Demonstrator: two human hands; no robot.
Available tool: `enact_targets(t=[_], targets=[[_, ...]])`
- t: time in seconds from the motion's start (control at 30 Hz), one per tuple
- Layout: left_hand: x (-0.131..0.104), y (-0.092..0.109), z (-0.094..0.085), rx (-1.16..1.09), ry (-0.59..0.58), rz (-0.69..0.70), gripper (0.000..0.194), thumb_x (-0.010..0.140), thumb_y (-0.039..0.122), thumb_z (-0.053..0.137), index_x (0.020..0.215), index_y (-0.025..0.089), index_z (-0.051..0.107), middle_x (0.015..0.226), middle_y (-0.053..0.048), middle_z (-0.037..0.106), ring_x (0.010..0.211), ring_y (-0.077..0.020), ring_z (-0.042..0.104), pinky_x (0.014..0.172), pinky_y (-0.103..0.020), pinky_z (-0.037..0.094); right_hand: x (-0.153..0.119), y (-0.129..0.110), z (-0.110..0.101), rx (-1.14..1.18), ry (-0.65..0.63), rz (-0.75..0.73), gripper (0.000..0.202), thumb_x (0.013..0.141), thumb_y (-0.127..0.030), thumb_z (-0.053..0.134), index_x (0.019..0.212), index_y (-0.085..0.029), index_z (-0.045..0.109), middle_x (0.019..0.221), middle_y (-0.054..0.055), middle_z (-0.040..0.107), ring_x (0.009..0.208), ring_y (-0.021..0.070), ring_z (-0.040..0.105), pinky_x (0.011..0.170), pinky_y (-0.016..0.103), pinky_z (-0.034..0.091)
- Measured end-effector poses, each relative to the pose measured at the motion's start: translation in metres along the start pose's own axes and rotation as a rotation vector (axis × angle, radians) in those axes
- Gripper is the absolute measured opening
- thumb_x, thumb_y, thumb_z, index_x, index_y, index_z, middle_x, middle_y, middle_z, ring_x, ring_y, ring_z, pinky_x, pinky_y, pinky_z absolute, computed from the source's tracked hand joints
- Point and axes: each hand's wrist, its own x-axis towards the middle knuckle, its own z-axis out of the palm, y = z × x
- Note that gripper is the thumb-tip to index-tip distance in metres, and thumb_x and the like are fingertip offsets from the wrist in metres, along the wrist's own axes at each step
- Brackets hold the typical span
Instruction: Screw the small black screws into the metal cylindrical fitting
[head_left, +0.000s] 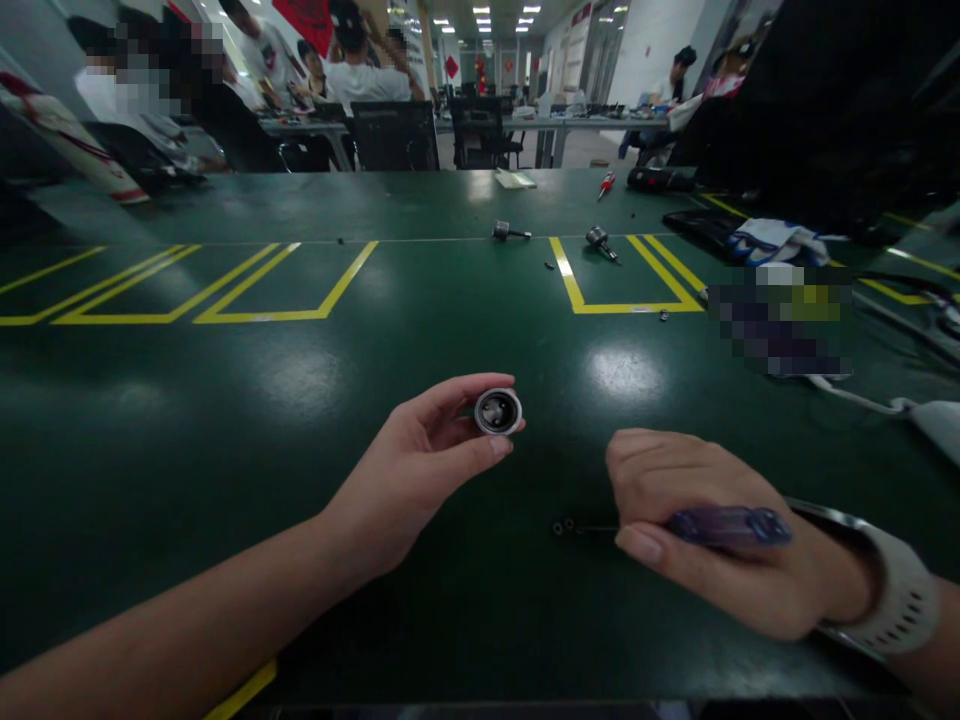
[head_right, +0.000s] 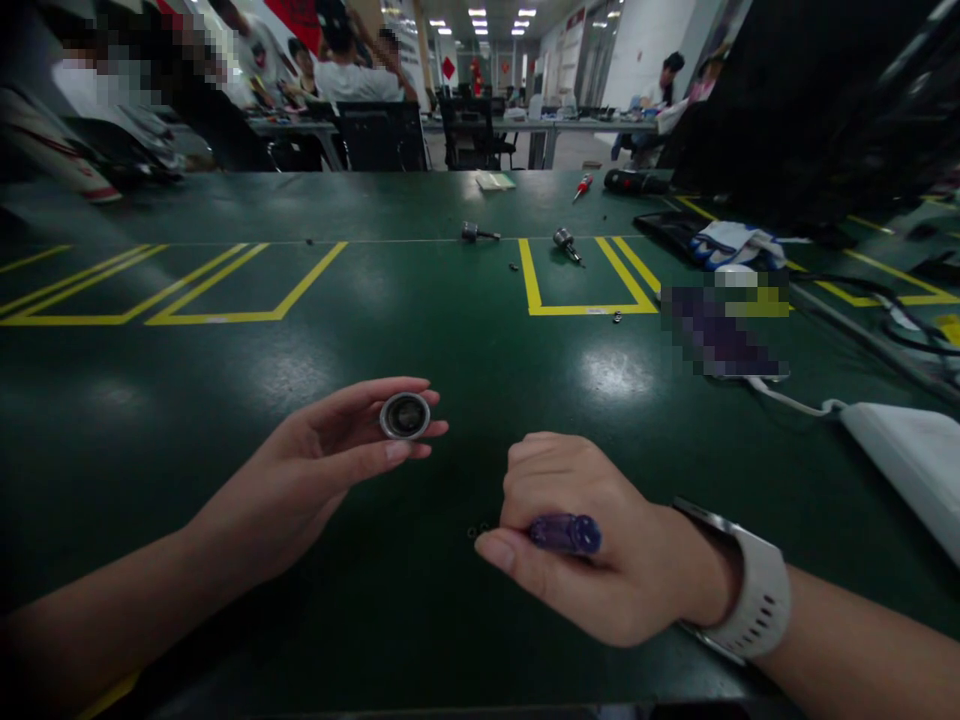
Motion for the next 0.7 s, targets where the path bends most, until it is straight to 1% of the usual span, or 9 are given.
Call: enact_targets(t=[0.13, 0.23, 0.33, 0.43, 0.57, 0.7], targets=[[-0.0004, 0.0009, 0.0012, -0.010, 0.007, -0.008, 0.039, 0.070, 0.013, 0.070, 0.106, 0.025, 0.064, 0.105, -0.001, 0.069, 0.099, -0.0188, 0.063, 0.086, -0.031, 0.050, -0.0013, 0.0034, 0.0041, 0.031, 0.048, -0.064, 0.020, 0.086, -0.016, 0.044, 0.066, -0.017, 0.049, 0.053, 0.001, 0.049, 0.053, 0.0125, 0.045, 0.056, 0.031, 0.035], [-0.0009, 0.0015, 0.0024, -0.009, 0.011, -0.011, 0.038, 0.069, 0.012, 0.070, 0.105, 0.023, 0.065, 0.103, -0.001, 0.069, 0.098, -0.0190, 0.063, 0.085, -0.031, 0.050, -0.0015, 0.0006, 0.0044, 0.045, 0.082, -0.081, 0.025, 0.089, -0.019, 0.042, 0.066, -0.016, 0.050, 0.052, 0.002, 0.051, 0.053, 0.0129, 0.047, 0.056, 0.031, 0.038], [-0.0016, 0.0012, 0.0029, -0.002, 0.006, -0.025, 0.038, 0.069, 0.012, 0.070, 0.105, 0.023, 0.065, 0.103, -0.001, 0.070, 0.098, -0.0188, 0.063, 0.085, -0.032, 0.050, -0.0024, -0.0037, 0.0022, 0.052, 0.165, -0.065, 0.028, 0.092, -0.024, 0.041, 0.069, -0.016, 0.053, 0.053, 0.003, 0.055, 0.055, 0.0138, 0.052, 0.060, 0.033, 0.042], [-0.0025, 0.0000, 0.0032, 0.019, -0.009, -0.035, 0.038, 0.071, 0.013, 0.069, 0.107, 0.024, 0.064, 0.103, -0.001, 0.070, 0.096, -0.0170, 0.064, 0.086, -0.030, 0.049, -0.0040, -0.0053, 0.0006, 0.060, 0.254, -0.059, 0.027, 0.093, -0.026, 0.043, 0.073, -0.016, 0.057, 0.054, 0.003, 0.057, 0.056, 0.0143, 0.055, 0.065, 0.036, 0.045], [-0.0032, -0.0009, 0.0045, 0.051, -0.019, -0.042, 0.038, 0.071, 0.013, 0.068, 0.106, 0.024, 0.064, 0.103, 0.000, 0.071, 0.093, -0.0150, 0.064, 0.086, -0.028, 0.048, -0.0058, -0.0026, 0.0010, 0.079, 0.293, -0.039, 0.027, 0.092, -0.026, 0.044, 0.073, -0.015, 0.060, 0.057, 0.004, 0.058, 0.059, 0.0152, 0.056, 0.070, 0.038, 0.046], [-0.0030, -0.0012, 0.0057, 0.100, -0.039, -0.047, 0.037, 0.072, 0.013, 0.067, 0.107, 0.024, 0.063, 0.102, 0.000, 0.071, 0.091, -0.0147, 0.065, 0.085, -0.028, 0.048, -0.0057, 0.0003, 0.0024, 0.103, 0.308, -0.014, 0.024, 0.091, -0.024, 0.045, 0.074, -0.015, 0.060, 0.059, 0.003, 0.058, 0.060, 0.0150, 0.054, 0.070, 0.038, 0.045]])
